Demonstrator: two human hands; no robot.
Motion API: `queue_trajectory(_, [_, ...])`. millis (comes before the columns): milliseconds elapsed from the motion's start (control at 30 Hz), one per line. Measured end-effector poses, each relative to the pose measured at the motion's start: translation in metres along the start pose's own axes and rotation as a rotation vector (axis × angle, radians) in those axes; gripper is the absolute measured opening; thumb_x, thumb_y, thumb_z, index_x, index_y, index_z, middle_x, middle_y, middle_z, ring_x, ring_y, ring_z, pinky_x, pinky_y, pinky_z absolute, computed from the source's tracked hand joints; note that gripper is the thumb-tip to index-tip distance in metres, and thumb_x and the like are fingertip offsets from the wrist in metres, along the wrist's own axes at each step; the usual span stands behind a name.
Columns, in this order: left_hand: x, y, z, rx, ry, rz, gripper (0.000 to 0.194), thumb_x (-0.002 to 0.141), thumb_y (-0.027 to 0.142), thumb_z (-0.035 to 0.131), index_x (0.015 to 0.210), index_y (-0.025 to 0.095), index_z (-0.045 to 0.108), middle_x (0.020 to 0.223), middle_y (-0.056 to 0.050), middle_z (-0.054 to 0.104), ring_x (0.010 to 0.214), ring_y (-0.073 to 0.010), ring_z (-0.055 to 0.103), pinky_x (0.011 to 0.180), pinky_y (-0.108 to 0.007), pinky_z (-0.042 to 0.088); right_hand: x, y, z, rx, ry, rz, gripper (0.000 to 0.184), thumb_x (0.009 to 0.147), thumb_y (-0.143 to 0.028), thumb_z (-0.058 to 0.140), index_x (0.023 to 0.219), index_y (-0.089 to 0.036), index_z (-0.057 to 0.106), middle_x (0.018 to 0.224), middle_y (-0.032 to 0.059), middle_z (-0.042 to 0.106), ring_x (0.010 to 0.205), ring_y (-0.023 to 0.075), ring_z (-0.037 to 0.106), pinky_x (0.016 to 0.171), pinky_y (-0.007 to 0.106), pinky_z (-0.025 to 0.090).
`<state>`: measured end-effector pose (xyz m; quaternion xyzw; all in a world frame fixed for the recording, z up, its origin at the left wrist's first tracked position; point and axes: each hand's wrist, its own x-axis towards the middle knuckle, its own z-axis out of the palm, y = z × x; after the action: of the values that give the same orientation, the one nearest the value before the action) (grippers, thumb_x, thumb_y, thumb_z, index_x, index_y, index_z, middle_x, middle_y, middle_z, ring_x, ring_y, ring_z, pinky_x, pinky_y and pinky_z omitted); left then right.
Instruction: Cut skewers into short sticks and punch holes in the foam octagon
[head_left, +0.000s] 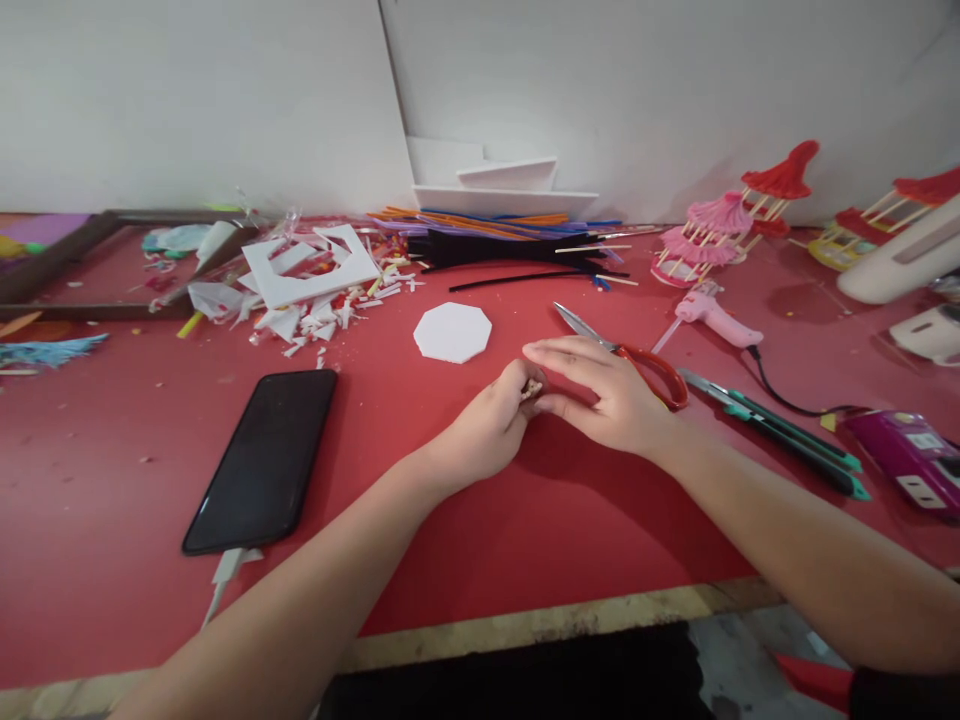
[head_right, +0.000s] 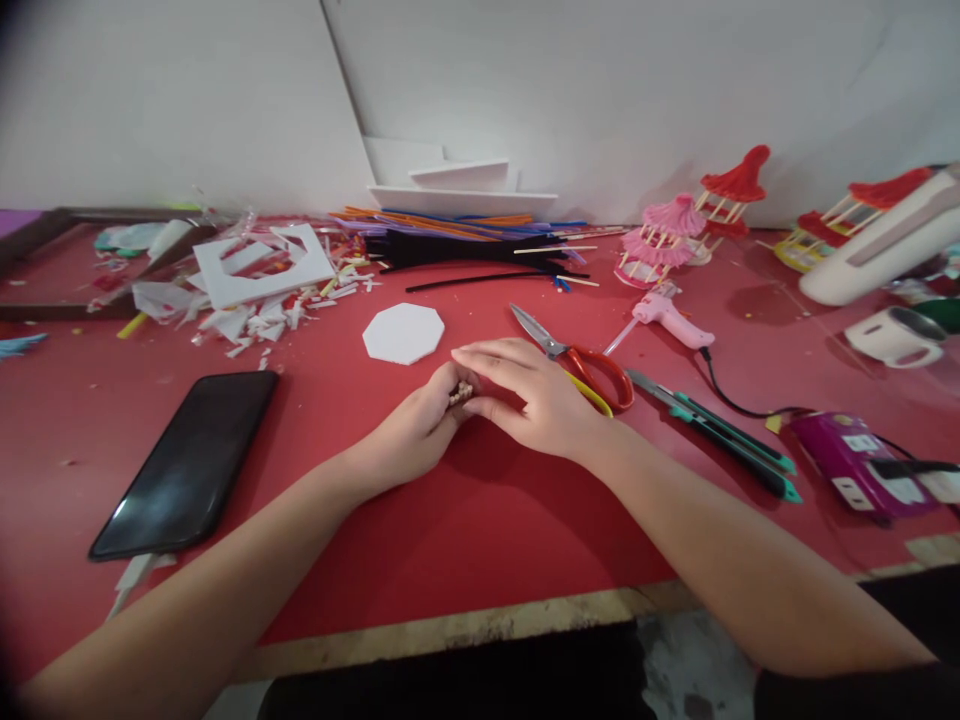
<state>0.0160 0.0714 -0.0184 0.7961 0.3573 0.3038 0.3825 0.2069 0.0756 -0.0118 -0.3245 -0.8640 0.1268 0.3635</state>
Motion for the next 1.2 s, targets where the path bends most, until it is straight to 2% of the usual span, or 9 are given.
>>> queue_trajectory(100, [0.0002,0.0015,-0.0008,-0.027,-0.014,-0.029,0.007,0.09,0.015,0.039,0.086,0.021,0.037,0.084,0.0,0.05,0.073,-0.012,0.05,0.068,-0.025,0.046,-0.0011,0.0017,-0.0039,-0.043,0.059,0.032,0.038,0.089,-0.027,0.059,0.127,-0.029,0.058,0.119,0.0061,0.064,0.112,0.0219,0.059,0.098,0.042,0.049])
queue_trajectory(200, [0.0012,0.0022,-0.0009,-0.051,-0.02,-0.057,0.003,0.09,0.018,0.042,0.09,0.02,0.04,0.082,0.001,0.047,0.072,-0.012,0.047,0.068,-0.025,0.043,-0.0013,0.0022,-0.0062,-0.046,0.091,0.011,0.029,0.089,-0.022,0.059,0.117,-0.029,0.065,0.104,0.0051,0.067,0.098,0.0195,0.063,0.088,0.038,0.052])
queue_trajectory(367, [0.0015,0.0023,-0.0011,-0.054,-0.014,-0.096,0.001,0.089,0.02,0.043,0.088,0.02,0.043,0.079,0.002,0.049,0.069,-0.0121,0.047,0.065,-0.025,0.042,-0.0004,0.0012,-0.0054,-0.016,0.088,-0.074,0.03,0.087,-0.015,0.058,0.112,-0.03,0.067,0.094,0.0035,0.065,0.086,0.0174,0.061,0.077,0.036,0.052])
queue_trajectory(467, [0.0011,0.0033,-0.0017,-0.056,-0.014,-0.112,0.002,0.09,0.021,0.043,0.088,0.02,0.043,0.079,0.001,0.052,0.07,-0.0129,0.049,0.065,-0.025,0.042,0.0007,0.0017,-0.0035,-0.009,0.089,-0.121,0.029,0.086,-0.013,0.058,0.11,-0.026,0.068,0.091,0.0044,0.064,0.082,0.0164,0.06,0.074,0.035,0.051])
queue_trajectory(600, [0.0019,0.0041,-0.0027,-0.09,-0.008,-0.113,0.003,0.09,0.021,0.044,0.088,0.02,0.043,0.08,0.0,0.053,0.073,-0.014,0.051,0.067,-0.027,0.042,0.0018,0.0016,-0.0017,-0.005,0.083,-0.149,0.026,0.085,-0.009,0.057,0.105,-0.02,0.069,0.089,0.0063,0.064,0.081,0.0156,0.059,0.072,0.033,0.051])
queue_trajectory(933, [0.0024,0.0063,-0.0048,-0.122,-0.043,-0.131,0.005,0.091,0.02,0.045,0.087,0.02,0.043,0.079,0.002,0.049,0.071,-0.0124,0.047,0.064,-0.025,0.038,0.0023,-0.0026,-0.0019,-0.014,0.1,-0.137,0.027,0.084,-0.008,0.056,0.104,-0.022,0.069,0.088,0.0045,0.063,0.078,0.0143,0.059,0.068,0.031,0.052])
queue_trajectory(1200, [0.0035,0.005,-0.0078,-0.152,-0.031,-0.138,0.006,0.091,0.022,0.048,0.087,0.019,0.044,0.077,0.003,0.046,0.07,-0.0115,0.045,0.064,-0.024,0.037,0.0009,-0.0035,-0.0014,0.007,0.091,-0.091,0.028,0.084,-0.008,0.056,0.107,-0.019,0.068,0.092,0.0064,0.065,0.083,0.0153,0.062,0.073,0.032,0.053])
